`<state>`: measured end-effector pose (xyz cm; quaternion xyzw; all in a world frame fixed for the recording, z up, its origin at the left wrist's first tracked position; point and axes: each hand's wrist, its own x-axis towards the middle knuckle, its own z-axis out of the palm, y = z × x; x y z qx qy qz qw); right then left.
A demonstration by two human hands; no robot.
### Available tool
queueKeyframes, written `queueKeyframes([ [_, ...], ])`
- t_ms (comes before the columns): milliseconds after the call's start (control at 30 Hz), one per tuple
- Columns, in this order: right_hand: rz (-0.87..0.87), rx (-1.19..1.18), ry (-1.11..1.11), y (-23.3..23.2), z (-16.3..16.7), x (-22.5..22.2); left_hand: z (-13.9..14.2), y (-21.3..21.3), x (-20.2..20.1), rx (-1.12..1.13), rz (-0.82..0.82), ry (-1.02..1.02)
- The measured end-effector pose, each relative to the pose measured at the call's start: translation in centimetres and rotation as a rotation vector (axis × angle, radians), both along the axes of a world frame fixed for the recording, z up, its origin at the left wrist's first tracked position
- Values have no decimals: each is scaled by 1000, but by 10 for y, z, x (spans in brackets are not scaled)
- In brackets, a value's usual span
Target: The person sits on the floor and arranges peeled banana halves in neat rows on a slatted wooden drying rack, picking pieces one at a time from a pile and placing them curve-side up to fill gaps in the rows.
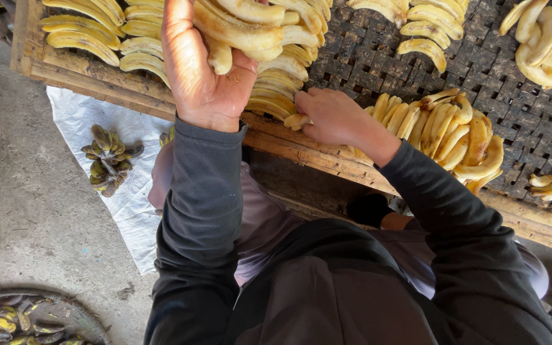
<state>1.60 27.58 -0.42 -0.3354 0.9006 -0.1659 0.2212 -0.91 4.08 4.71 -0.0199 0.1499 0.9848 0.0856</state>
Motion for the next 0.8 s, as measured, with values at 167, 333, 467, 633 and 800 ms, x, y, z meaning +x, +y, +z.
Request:
queueKeyframes([
  [167,-66,31,-148,15,14,-10,1,1,0,42,14,-50],
  [333,-91,-343,2,44,23,-10,6,2,1,12,6,-1],
  [467,-42,-402,192,42,6,0,14,5,0,13,23,-11],
  [633,-64,-223,204,44,-8,23,21,9,3,-52,37,82],
  [800,3,-125,61,57,-3,10,20,13,-1,-77,74,93],
])
